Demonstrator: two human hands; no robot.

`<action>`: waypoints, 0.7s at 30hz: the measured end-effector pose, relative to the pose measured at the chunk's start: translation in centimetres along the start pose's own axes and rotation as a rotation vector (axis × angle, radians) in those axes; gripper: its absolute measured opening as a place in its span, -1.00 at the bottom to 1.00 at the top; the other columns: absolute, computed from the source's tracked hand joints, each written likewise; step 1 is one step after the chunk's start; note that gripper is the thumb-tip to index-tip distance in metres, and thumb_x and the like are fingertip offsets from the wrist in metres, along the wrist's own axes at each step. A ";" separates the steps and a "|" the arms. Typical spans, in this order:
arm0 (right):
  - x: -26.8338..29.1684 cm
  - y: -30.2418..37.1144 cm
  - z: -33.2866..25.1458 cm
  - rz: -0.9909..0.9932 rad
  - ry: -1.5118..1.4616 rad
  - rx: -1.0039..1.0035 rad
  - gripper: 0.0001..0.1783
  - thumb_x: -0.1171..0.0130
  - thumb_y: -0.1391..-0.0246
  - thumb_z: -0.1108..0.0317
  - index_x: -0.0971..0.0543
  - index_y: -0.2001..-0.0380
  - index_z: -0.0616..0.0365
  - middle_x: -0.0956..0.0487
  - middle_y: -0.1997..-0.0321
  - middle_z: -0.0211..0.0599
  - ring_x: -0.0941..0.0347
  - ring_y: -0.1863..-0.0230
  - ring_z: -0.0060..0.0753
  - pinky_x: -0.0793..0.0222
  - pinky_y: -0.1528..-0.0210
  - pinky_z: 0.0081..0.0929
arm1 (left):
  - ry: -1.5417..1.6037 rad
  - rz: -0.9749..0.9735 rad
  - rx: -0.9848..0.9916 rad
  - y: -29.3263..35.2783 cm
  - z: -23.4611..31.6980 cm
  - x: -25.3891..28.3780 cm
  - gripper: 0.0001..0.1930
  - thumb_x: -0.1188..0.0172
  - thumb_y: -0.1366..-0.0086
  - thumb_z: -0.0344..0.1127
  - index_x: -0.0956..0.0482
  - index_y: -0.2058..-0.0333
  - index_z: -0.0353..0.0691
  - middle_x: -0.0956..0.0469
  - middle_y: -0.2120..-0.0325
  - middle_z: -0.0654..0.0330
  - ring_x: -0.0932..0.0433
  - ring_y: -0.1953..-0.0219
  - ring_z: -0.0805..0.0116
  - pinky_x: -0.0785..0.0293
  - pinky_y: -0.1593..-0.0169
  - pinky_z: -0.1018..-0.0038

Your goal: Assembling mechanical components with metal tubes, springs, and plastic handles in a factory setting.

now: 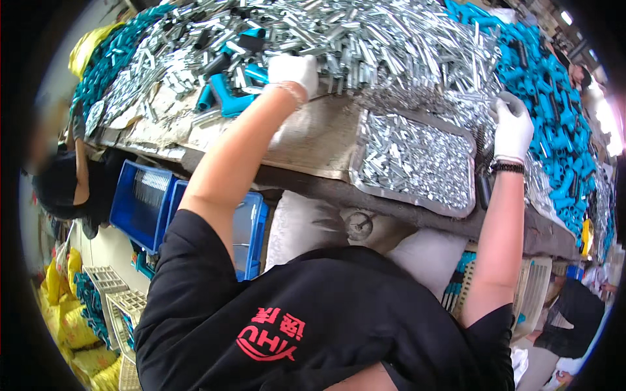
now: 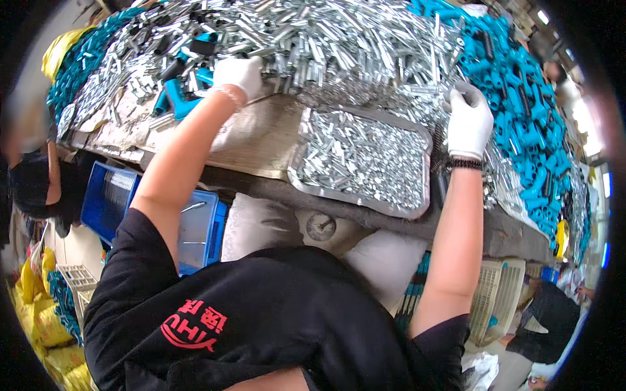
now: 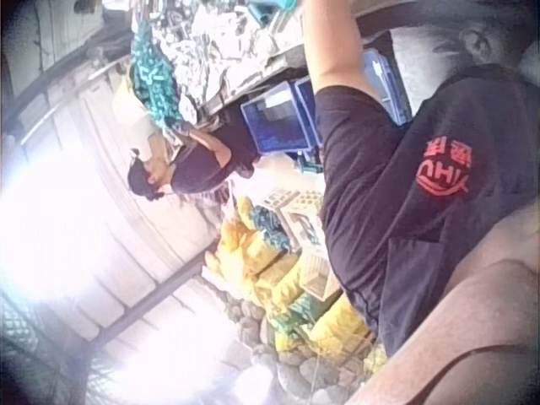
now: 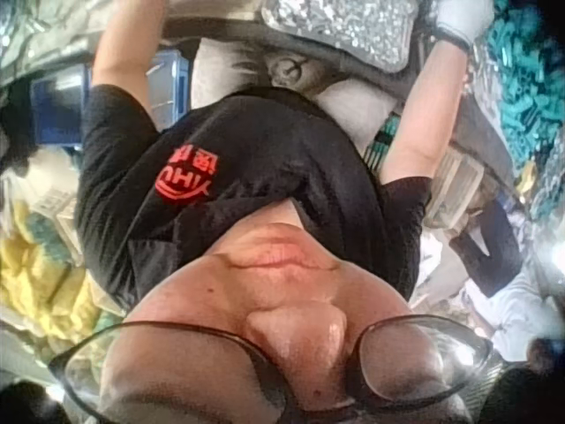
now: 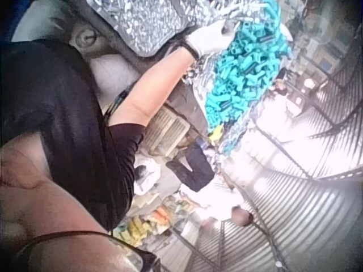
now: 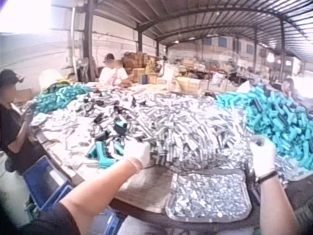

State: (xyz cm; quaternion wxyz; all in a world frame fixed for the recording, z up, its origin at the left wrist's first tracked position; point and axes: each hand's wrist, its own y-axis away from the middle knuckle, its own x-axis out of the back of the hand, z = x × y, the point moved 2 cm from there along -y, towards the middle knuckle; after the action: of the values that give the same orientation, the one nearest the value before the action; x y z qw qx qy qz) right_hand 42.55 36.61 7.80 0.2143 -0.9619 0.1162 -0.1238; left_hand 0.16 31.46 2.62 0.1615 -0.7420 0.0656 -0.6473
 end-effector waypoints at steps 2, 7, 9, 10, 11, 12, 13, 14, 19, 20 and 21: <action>1.0 3.7 -3.7 0.024 -0.064 0.028 -0.72 -0.17 -0.23 0.51 -0.52 0.03 0.45 -0.63 0.26 -0.15 -0.61 0.19 -0.40 -0.62 0.12 -0.48 | 0.128 0.024 0.108 1.2 -1.8 0.8 -0.75 -0.16 -0.20 -0.20 -0.72 0.24 -0.12 -0.68 0.38 -0.09 -0.68 0.25 -0.08 -0.56 0.13 0.22; 4.9 12.5 -7.1 0.020 -0.388 0.007 -0.77 -0.14 -0.28 0.46 -0.52 0.06 0.38 -0.62 0.26 -0.14 -0.61 0.26 -0.36 -0.60 0.15 -0.43 | 1.228 0.081 0.121 7.1 0.4 7.6 -0.69 -0.27 -0.25 -0.22 -0.59 0.13 -0.32 -0.64 0.33 0.07 -0.64 0.20 0.27 -0.54 0.09 0.40; 5.7 15.2 -6.6 -0.046 -0.647 0.051 -0.74 -0.12 -0.32 0.40 -0.49 0.04 0.38 -0.59 0.20 -0.10 -0.61 0.28 -0.30 -0.62 0.16 -0.34 | 1.841 0.078 0.127 10.4 4.6 8.4 -0.63 -0.23 -0.34 -0.18 -0.50 0.03 -0.34 -0.61 0.25 0.12 -0.60 0.16 0.34 -0.51 0.09 0.42; 5.7 16.3 -7.3 -0.121 -0.789 0.016 -0.70 -0.12 -0.33 0.35 -0.47 0.04 0.39 -0.57 0.20 -0.11 -0.60 0.29 -0.31 -0.63 0.17 -0.34 | 2.039 0.012 0.109 12.2 7.0 9.6 -0.58 -0.22 -0.37 -0.14 -0.46 -0.03 -0.34 -0.60 0.21 0.12 -0.58 0.14 0.35 -0.50 0.08 0.41; 5.6 16.8 -7.5 -0.160 -0.896 0.025 -0.71 -0.11 -0.34 0.35 -0.47 0.04 0.40 -0.55 0.21 -0.11 -0.59 0.30 -0.32 -0.63 0.18 -0.35 | 1.797 -0.224 -0.077 13.7 7.9 10.6 -0.55 -0.20 -0.39 -0.09 -0.43 -0.05 -0.34 -0.58 0.16 0.06 -0.58 0.12 0.30 -0.49 0.06 0.39; 4.4 17.3 -7.7 -0.219 -0.981 0.023 -0.71 -0.10 -0.34 0.36 -0.46 0.04 0.40 -0.54 0.22 -0.11 -0.58 0.30 -0.33 -0.63 0.20 -0.37 | 1.559 -0.437 -0.234 15.2 7.9 10.2 -0.51 -0.18 -0.40 -0.04 -0.41 -0.08 -0.33 -0.55 0.12 0.00 -0.57 0.10 0.25 -0.48 0.04 0.38; 3.7 17.9 -8.4 -0.276 -0.970 0.036 -0.71 -0.08 -0.35 0.35 -0.46 0.05 0.41 -0.51 0.21 -0.10 -0.57 0.30 -0.35 -0.62 0.18 -0.39 | 1.355 -0.349 -0.370 16.8 9.3 10.4 -0.43 -0.19 -0.36 0.05 -0.41 -0.09 -0.34 -0.54 0.10 -0.01 -0.55 0.08 0.17 -0.46 0.00 0.33; 3.8 18.5 -8.5 -0.301 -0.796 -0.037 -0.64 -0.12 -0.34 0.22 -0.48 0.12 0.40 -0.49 0.28 -0.16 -0.51 0.34 -0.40 -0.56 0.27 -0.39 | 1.139 -0.263 -0.496 18.0 11.0 10.4 -0.34 -0.19 -0.31 0.15 -0.40 -0.10 -0.35 -0.52 0.08 -0.02 -0.54 0.06 0.09 -0.43 -0.05 0.29; 5.0 19.4 -9.1 -0.393 -0.485 0.068 -0.73 -0.21 -0.26 0.31 -0.54 0.21 0.38 -0.61 0.33 -0.13 -0.58 0.27 -0.30 -0.53 0.18 -0.36 | 1.241 -0.283 -0.534 18.7 11.6 10.2 -0.46 -0.26 -0.29 -0.12 -0.37 -0.12 -0.31 -0.49 0.14 -0.08 -0.51 0.07 -0.08 -0.44 0.00 0.21; 5.0 19.3 -9.1 -0.391 -0.481 0.067 -0.73 -0.21 -0.26 0.31 -0.54 0.21 0.38 -0.61 0.33 -0.13 -0.58 0.27 -0.30 -0.53 0.18 -0.36 | 1.195 -0.289 -0.580 18.6 11.5 10.3 -0.47 -0.29 -0.27 -0.16 -0.38 -0.11 -0.30 -0.50 0.14 -0.08 -0.52 0.09 -0.10 -0.44 0.02 0.18; 4.9 19.2 -9.3 -0.442 -0.340 0.167 -0.74 -0.24 -0.23 0.30 -0.57 0.25 0.35 -0.62 0.37 -0.16 -0.59 0.28 -0.29 -0.51 0.20 -0.36 | 1.198 -0.290 -0.582 18.8 11.6 10.3 -0.47 -0.29 -0.27 -0.16 -0.38 -0.11 -0.30 -0.50 0.14 -0.08 -0.52 0.09 -0.10 -0.44 0.02 0.18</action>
State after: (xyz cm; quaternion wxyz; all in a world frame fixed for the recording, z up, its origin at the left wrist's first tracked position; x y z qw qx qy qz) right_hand 41.19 14.80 8.44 0.2769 -0.9499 -0.1444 -0.0135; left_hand 15.20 12.49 4.91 -0.1971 -0.2699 0.2151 -0.9176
